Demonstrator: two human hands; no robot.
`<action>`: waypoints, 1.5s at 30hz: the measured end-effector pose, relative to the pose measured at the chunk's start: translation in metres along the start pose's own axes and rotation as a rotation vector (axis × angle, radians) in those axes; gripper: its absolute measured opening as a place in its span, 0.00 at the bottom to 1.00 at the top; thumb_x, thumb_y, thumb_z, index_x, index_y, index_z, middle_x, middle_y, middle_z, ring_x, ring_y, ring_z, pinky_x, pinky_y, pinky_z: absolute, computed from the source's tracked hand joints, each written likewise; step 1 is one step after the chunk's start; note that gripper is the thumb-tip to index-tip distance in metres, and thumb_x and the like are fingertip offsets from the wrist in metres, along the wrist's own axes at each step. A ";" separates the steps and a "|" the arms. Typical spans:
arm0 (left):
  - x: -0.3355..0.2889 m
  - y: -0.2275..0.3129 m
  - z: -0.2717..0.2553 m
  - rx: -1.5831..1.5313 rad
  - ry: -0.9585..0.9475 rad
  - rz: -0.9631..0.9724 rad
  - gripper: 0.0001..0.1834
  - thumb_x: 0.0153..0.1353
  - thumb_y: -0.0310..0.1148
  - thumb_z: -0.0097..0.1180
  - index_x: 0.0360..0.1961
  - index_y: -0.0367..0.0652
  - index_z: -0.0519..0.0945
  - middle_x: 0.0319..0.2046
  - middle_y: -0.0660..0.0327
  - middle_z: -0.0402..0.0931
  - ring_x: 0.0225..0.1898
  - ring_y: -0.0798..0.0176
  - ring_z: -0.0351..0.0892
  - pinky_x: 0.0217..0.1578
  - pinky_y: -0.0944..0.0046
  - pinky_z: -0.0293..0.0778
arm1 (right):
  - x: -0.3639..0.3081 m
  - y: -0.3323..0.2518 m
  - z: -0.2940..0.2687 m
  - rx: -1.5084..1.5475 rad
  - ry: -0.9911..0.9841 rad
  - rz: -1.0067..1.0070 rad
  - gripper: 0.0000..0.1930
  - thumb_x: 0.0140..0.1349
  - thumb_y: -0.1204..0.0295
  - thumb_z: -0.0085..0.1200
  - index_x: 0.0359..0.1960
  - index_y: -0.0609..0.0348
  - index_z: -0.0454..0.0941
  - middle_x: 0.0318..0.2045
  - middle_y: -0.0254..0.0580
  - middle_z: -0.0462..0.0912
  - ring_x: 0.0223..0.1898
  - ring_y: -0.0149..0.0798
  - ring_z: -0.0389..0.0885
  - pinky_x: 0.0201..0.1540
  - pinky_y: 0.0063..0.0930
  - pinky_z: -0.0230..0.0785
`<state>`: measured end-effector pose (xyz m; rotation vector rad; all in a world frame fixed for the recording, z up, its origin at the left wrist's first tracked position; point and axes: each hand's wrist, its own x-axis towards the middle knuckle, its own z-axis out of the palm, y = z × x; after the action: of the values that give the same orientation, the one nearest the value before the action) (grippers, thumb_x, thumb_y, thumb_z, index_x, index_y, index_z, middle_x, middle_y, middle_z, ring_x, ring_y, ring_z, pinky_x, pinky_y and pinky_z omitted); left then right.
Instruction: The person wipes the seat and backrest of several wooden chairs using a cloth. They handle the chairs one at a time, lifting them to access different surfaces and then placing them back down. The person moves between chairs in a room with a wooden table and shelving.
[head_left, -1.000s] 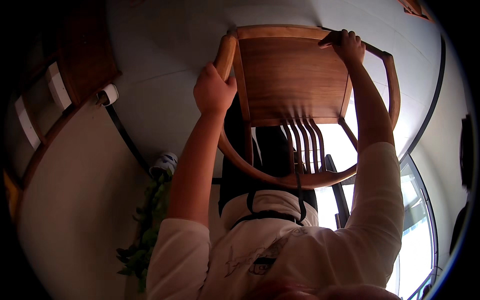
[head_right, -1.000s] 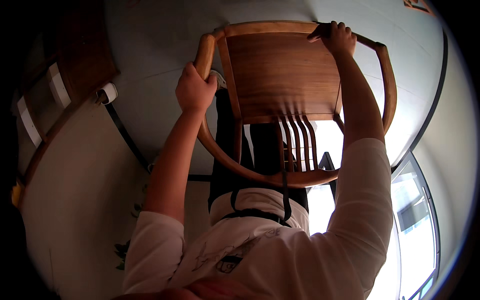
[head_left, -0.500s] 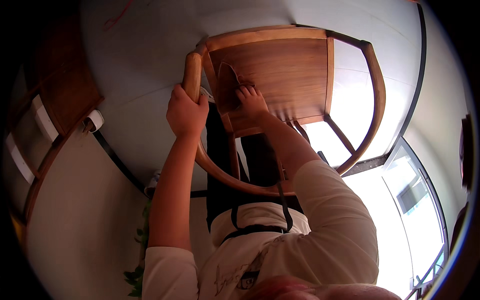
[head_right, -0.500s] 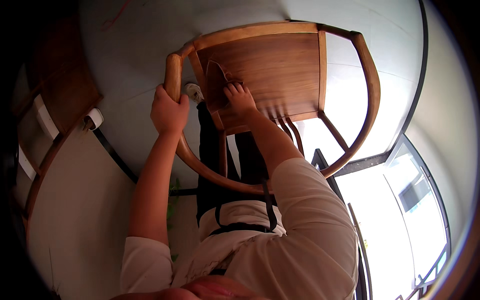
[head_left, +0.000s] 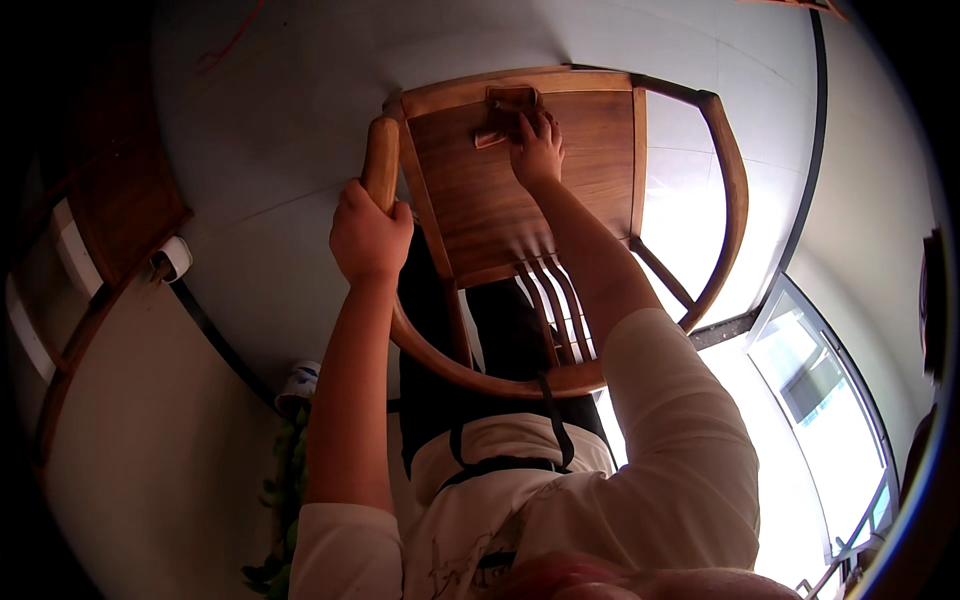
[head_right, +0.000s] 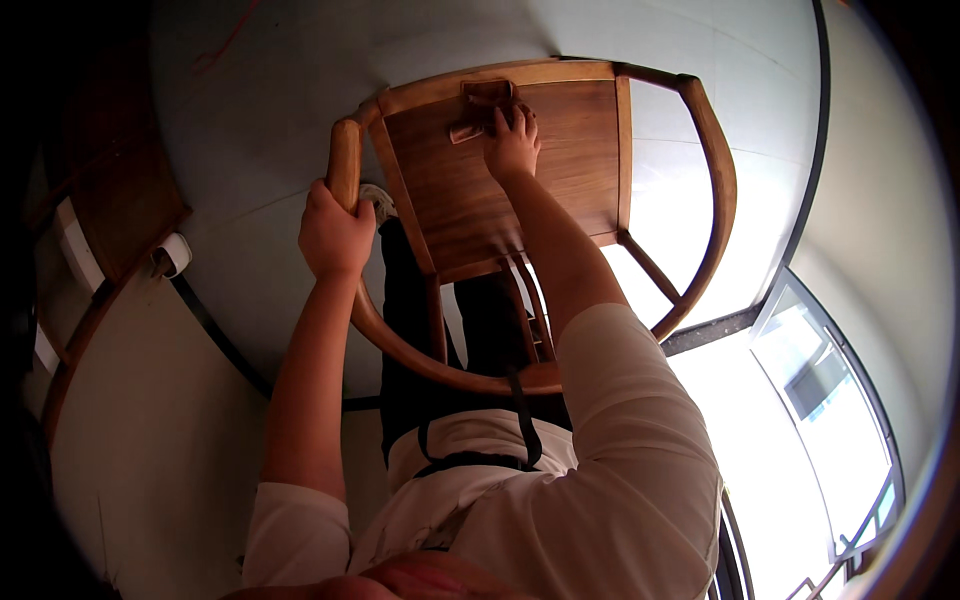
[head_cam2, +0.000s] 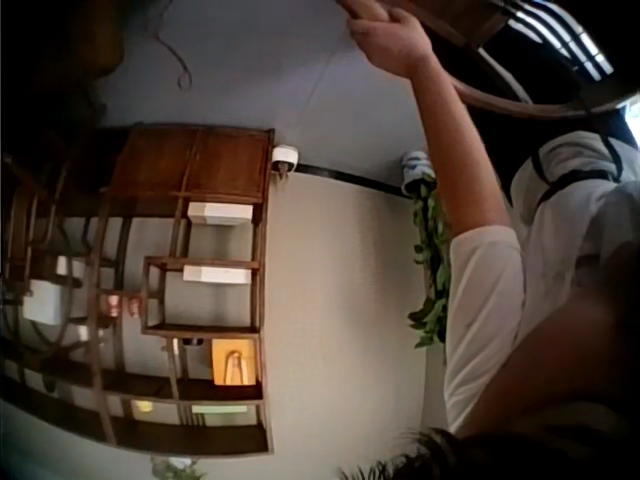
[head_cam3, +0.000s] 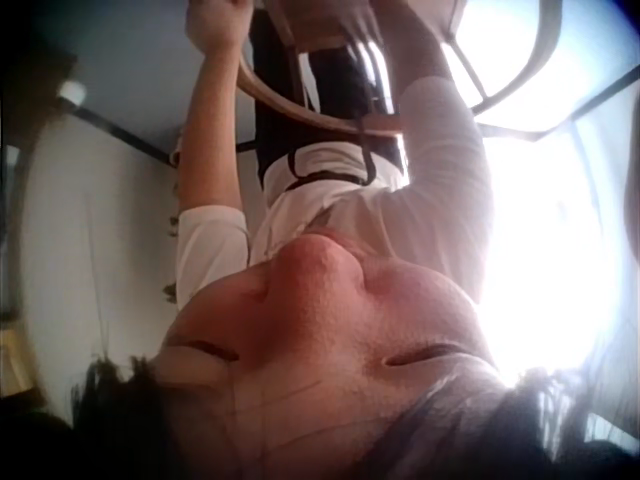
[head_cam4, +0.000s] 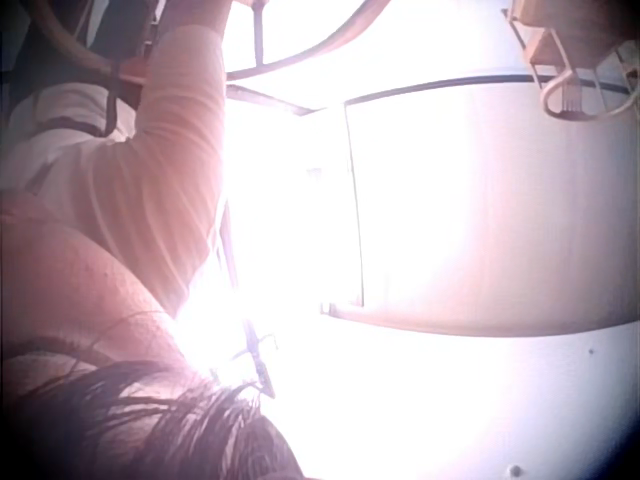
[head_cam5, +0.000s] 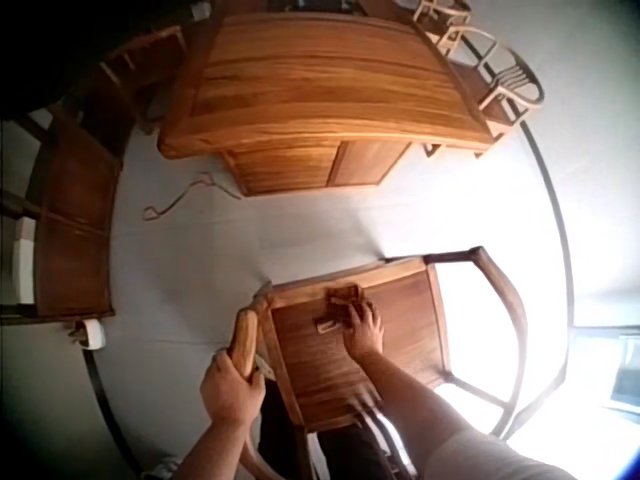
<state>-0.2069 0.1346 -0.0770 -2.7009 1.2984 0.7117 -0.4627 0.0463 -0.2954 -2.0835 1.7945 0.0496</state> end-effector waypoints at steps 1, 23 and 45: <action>0.000 0.001 0.000 0.002 0.007 0.013 0.25 0.59 0.42 0.65 0.51 0.38 0.73 0.42 0.53 0.81 0.43 0.50 0.86 0.43 0.52 0.84 | -0.011 -0.009 0.014 -0.033 -0.018 -0.020 0.31 0.60 0.61 0.58 0.67 0.43 0.72 0.72 0.46 0.64 0.75 0.58 0.57 0.72 0.64 0.56; -0.001 0.007 -0.002 -0.065 -0.070 -0.046 0.24 0.60 0.40 0.62 0.52 0.38 0.72 0.46 0.50 0.80 0.47 0.46 0.85 0.48 0.47 0.82 | -0.030 0.178 -0.021 0.146 0.080 0.303 0.34 0.56 0.72 0.57 0.69 0.53 0.70 0.69 0.56 0.68 0.72 0.58 0.60 0.75 0.50 0.52; -0.003 0.007 0.001 -0.022 -0.039 -0.055 0.27 0.60 0.41 0.60 0.57 0.40 0.70 0.47 0.50 0.81 0.47 0.44 0.84 0.51 0.45 0.79 | -0.099 0.134 -0.027 -0.418 -0.265 0.076 0.38 0.68 0.52 0.54 0.78 0.38 0.56 0.78 0.46 0.55 0.77 0.63 0.51 0.72 0.66 0.56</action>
<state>-0.2145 0.1325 -0.0752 -2.7134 1.2104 0.7731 -0.6154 0.1176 -0.2789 -2.1467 1.8108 0.7436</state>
